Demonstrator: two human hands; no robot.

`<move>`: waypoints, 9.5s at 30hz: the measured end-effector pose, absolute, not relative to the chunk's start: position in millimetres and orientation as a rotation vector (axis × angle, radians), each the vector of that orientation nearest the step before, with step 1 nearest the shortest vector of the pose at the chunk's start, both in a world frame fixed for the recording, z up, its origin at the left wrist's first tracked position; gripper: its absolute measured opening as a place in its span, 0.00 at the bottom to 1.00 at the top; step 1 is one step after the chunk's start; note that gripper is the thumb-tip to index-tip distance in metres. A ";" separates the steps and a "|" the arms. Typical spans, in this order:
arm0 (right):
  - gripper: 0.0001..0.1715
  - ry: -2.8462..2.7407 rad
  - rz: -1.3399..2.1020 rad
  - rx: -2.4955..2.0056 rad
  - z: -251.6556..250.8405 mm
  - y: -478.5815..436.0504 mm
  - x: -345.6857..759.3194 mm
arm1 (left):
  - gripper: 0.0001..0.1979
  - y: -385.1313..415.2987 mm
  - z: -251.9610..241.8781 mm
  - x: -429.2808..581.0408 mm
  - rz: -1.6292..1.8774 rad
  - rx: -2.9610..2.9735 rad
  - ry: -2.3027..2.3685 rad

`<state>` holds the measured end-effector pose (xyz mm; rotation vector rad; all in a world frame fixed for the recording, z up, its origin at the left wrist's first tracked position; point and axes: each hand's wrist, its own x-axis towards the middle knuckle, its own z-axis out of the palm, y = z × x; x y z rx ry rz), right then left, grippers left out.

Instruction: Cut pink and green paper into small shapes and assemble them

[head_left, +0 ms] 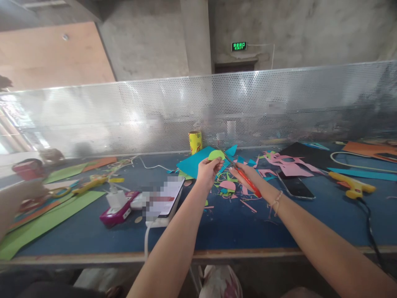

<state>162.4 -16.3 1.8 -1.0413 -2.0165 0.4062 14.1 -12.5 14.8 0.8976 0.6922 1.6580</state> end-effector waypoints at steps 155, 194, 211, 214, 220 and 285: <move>0.20 -2.081 0.473 -1.195 6.6 -21.6 160.7 | 0.07 -4.2 11.7 1.1 1.553 0.959 0.823; 0.22 -2.140 0.436 -1.122 7.1 -23.9 159.8 | 0.07 -4.5 9.4 -0.5 1.407 1.073 0.804; 0.22 -2.048 0.474 -1.175 7.5 -14.3 170.6 | 0.03 -5.4 10.2 1.0 1.443 0.959 0.840; 0.22 -2.006 0.545 -1.136 6.9 -13.7 174.6 | 0.05 -5.0 8.1 1.6 1.514 0.932 0.806; 0.21 -1.948 0.719 -1.020 -1.8 -10.2 172.6 | 0.12 -1.3 2.4 5.6 1.613 1.002 0.815; 0.23 -2.024 0.620 -1.083 9.7 -17.8 172.1 | 0.12 -1.8 4.5 8.3 1.616 1.159 0.912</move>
